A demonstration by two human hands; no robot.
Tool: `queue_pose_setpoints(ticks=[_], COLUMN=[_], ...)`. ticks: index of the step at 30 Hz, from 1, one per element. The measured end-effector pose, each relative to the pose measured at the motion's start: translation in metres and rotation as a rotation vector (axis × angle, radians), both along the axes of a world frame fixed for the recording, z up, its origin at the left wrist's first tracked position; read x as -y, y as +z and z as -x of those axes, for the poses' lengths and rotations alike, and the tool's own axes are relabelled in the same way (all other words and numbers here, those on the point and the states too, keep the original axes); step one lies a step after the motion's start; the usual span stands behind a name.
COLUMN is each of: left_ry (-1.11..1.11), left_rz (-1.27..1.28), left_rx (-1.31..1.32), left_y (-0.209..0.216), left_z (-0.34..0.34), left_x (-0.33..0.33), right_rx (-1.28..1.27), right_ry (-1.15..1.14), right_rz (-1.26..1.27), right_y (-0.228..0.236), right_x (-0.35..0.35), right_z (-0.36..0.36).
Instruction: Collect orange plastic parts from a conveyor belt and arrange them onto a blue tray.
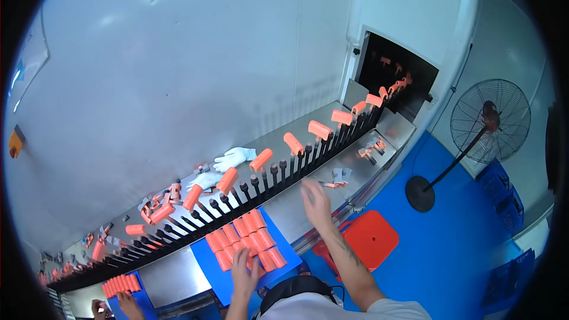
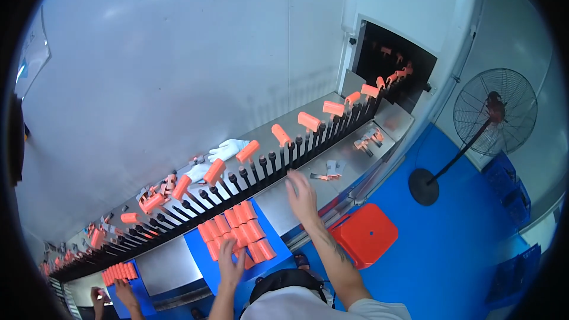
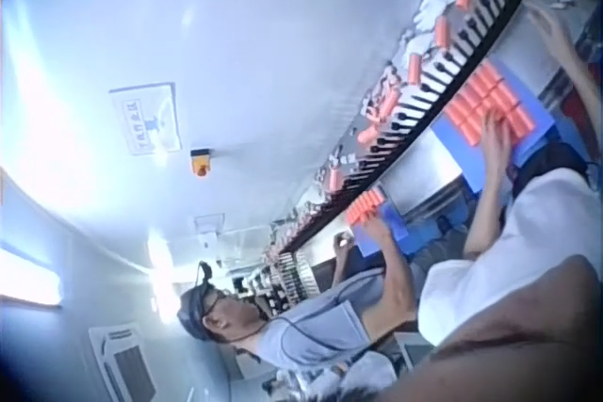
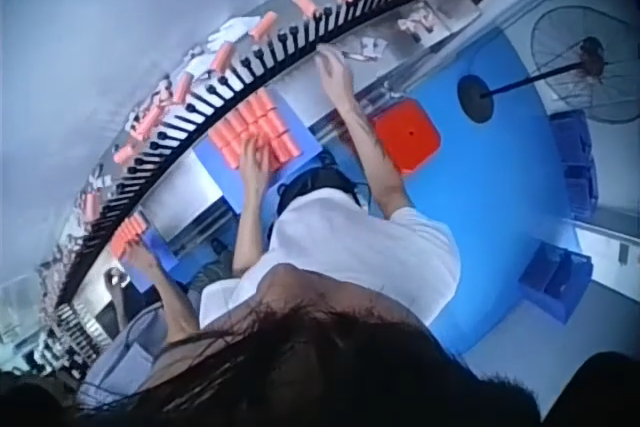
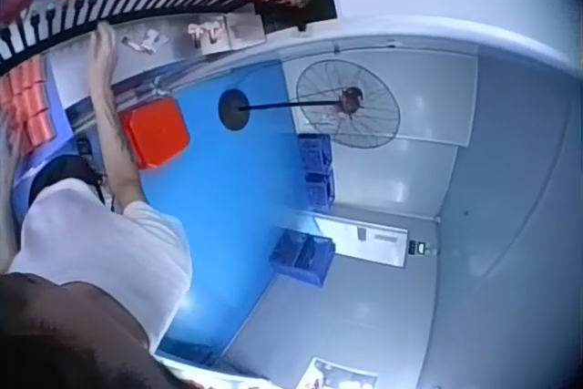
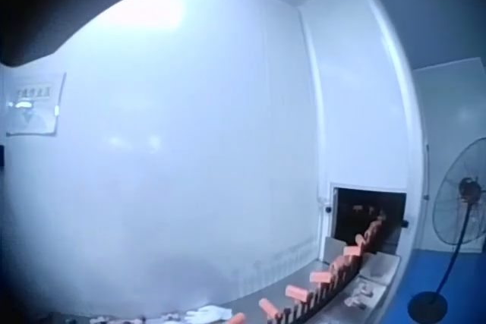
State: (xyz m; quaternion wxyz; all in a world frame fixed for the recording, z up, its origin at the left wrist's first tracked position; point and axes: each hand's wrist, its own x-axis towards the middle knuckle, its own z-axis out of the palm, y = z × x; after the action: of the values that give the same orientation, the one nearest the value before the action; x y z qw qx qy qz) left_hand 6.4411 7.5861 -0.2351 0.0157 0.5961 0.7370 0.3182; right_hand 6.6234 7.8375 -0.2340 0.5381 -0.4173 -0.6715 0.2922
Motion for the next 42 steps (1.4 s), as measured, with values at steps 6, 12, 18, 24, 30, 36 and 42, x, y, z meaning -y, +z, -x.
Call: queue_pose_setpoints(ticks=[6,12,18,24,30,36,42], left_ry=[-0.032,0.183,0.348,0.327,0.646,0.335,0.303], left_rz=[-0.223,0.313,0.219,-0.145,0.131,0.247,0.176], left_rx=[-0.401,-0.496,-0.073,0.437,0.471,-0.138,-0.031], left_y=[0.129,0.137,0.164,0.111,0.004,0.023,-0.012], left_z=[-0.005,0.000,-0.001,-0.053,-0.104,-0.093,-0.077], left_x=[-0.238,-0.283,-0.275,-0.150,-0.070,-0.128,-0.203], right_rx=[0.336,0.592,0.520,-0.404,-0.036,0.567,0.731], right_ry=[0.174,0.237,0.451,0.638,1.013,0.702,0.554], right_rz=[0.057,-0.070,0.240,0.445,0.814,-0.060,-0.119], right_y=[0.074,0.091,0.110,0.051,-0.035,-0.040,-0.065], right_x=[-0.133,-0.159,-0.196,-0.143,0.009,0.026,0.011], right_z=[0.023,0.030,0.006,-0.093,-0.140,-0.139,-0.139])
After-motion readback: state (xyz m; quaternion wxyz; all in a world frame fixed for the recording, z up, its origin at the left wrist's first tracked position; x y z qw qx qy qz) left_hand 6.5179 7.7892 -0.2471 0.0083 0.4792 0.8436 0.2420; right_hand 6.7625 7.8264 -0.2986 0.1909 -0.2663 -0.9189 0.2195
